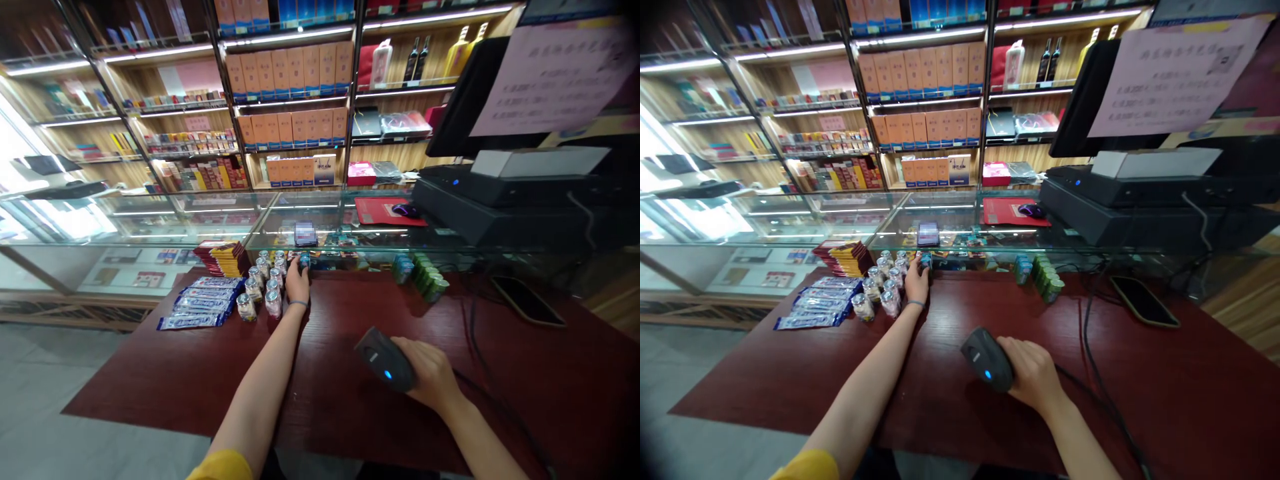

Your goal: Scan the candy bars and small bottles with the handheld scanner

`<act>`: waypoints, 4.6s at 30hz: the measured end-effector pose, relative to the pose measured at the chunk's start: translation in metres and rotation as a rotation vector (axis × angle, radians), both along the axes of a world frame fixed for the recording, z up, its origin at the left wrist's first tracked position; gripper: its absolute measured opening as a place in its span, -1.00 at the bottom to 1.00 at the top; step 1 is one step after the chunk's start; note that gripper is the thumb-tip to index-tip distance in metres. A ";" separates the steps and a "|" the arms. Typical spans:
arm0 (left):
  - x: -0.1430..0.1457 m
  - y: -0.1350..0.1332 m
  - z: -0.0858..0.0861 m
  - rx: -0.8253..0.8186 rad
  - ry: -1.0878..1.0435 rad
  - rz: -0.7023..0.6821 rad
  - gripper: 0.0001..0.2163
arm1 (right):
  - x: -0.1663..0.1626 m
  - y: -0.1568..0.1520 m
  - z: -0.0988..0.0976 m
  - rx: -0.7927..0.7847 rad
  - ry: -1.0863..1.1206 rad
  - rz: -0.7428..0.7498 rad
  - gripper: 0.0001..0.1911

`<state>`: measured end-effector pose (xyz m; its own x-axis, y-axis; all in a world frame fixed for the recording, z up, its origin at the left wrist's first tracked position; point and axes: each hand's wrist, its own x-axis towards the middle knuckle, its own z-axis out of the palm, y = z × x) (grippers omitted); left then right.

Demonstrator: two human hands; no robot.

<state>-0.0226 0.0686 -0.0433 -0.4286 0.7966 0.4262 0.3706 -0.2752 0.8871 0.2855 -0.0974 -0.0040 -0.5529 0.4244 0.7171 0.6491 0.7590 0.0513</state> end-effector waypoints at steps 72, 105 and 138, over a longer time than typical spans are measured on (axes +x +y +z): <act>-0.001 -0.103 0.029 -0.243 -0.922 -0.710 -0.61 | -0.020 -0.009 -0.007 0.009 -0.119 -0.039 -0.63; 0.011 -0.070 0.006 -0.021 -0.336 -0.138 -0.72 | -0.020 -0.009 -0.003 -0.009 -0.090 -0.022 -0.64; 0.002 -0.022 0.000 0.066 -0.319 -0.045 -0.58 | -0.016 -0.007 -0.001 0.041 -0.045 -0.038 -0.66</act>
